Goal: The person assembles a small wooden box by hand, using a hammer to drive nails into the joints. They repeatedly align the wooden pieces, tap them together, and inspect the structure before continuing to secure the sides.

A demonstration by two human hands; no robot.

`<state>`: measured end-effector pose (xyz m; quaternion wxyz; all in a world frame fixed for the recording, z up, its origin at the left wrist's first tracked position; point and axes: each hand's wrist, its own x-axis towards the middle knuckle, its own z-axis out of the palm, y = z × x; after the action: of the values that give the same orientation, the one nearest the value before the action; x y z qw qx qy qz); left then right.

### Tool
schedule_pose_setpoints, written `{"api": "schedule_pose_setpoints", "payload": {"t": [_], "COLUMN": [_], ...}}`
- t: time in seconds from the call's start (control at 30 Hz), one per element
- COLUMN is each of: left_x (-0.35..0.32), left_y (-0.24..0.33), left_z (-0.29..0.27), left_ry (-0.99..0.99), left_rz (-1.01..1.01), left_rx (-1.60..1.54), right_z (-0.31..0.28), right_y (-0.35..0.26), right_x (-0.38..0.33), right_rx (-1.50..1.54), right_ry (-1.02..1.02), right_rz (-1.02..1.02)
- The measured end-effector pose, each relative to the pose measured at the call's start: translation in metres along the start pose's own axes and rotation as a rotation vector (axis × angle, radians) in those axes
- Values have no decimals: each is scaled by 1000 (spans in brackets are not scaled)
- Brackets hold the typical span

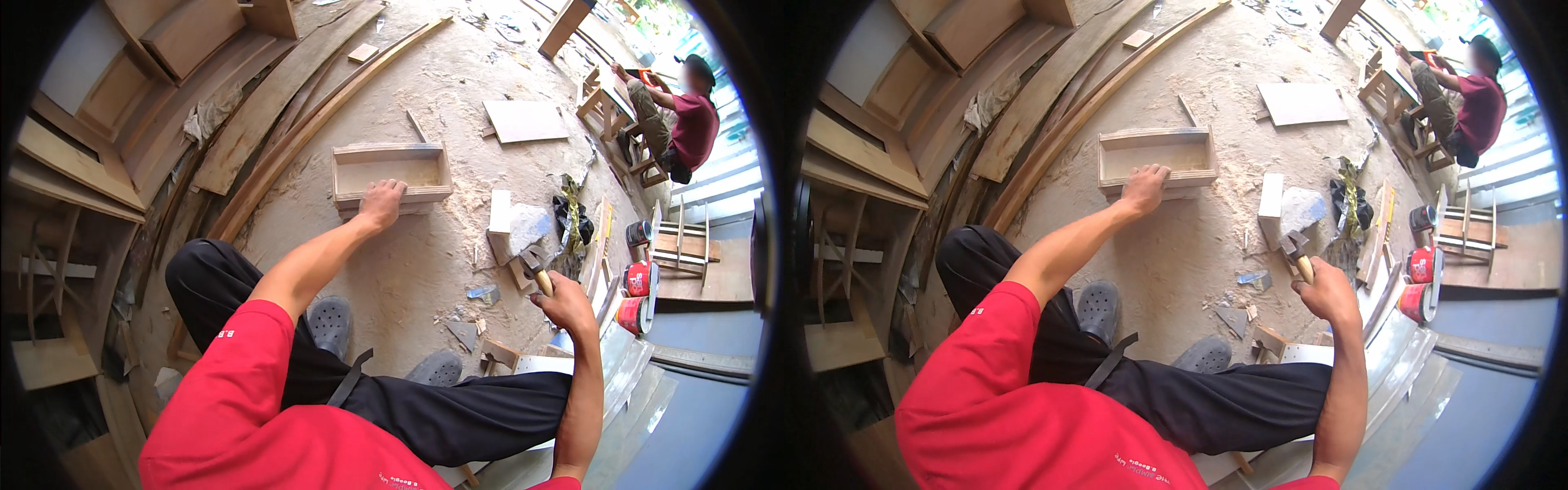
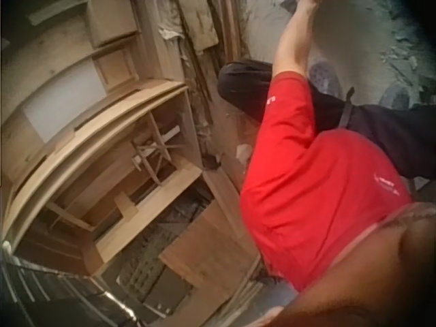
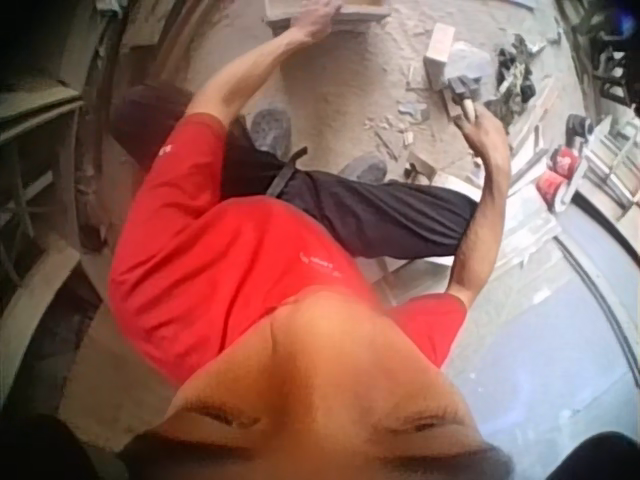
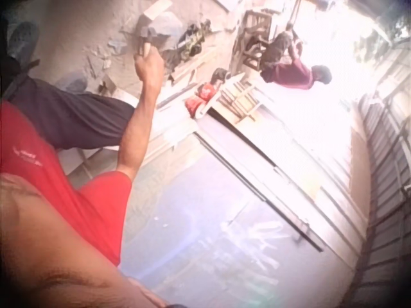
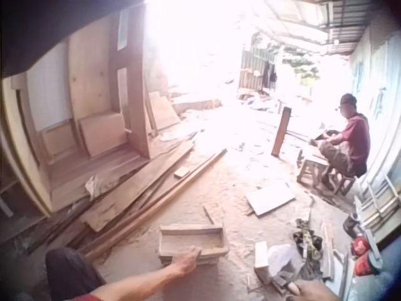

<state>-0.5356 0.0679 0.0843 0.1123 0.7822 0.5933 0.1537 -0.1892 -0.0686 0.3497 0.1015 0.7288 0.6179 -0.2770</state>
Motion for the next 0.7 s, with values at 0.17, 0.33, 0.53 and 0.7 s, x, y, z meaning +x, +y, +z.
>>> {"api": "schedule_pose_setpoints", "payload": {"t": [0.17,0.33,0.53,0.7], "left_x": [1,5,10,19], "left_y": [-9,-12,6,3], "left_z": [-21,-34,-38,-34], "left_ry": [-150,-233,-217,-92], "left_rz": [138,143,146,246], "left_rx": [-45,0,-72,-233], "right_z": [2,-2,5,31], "right_y": [12,8,25,18], "right_x": [-6,-11,-10,-6], "right_rx": [-6,-38,-89,-271], "right_ry": [-1,-11,-15,-50], "right_rz": [4,1,-33,-66]}}
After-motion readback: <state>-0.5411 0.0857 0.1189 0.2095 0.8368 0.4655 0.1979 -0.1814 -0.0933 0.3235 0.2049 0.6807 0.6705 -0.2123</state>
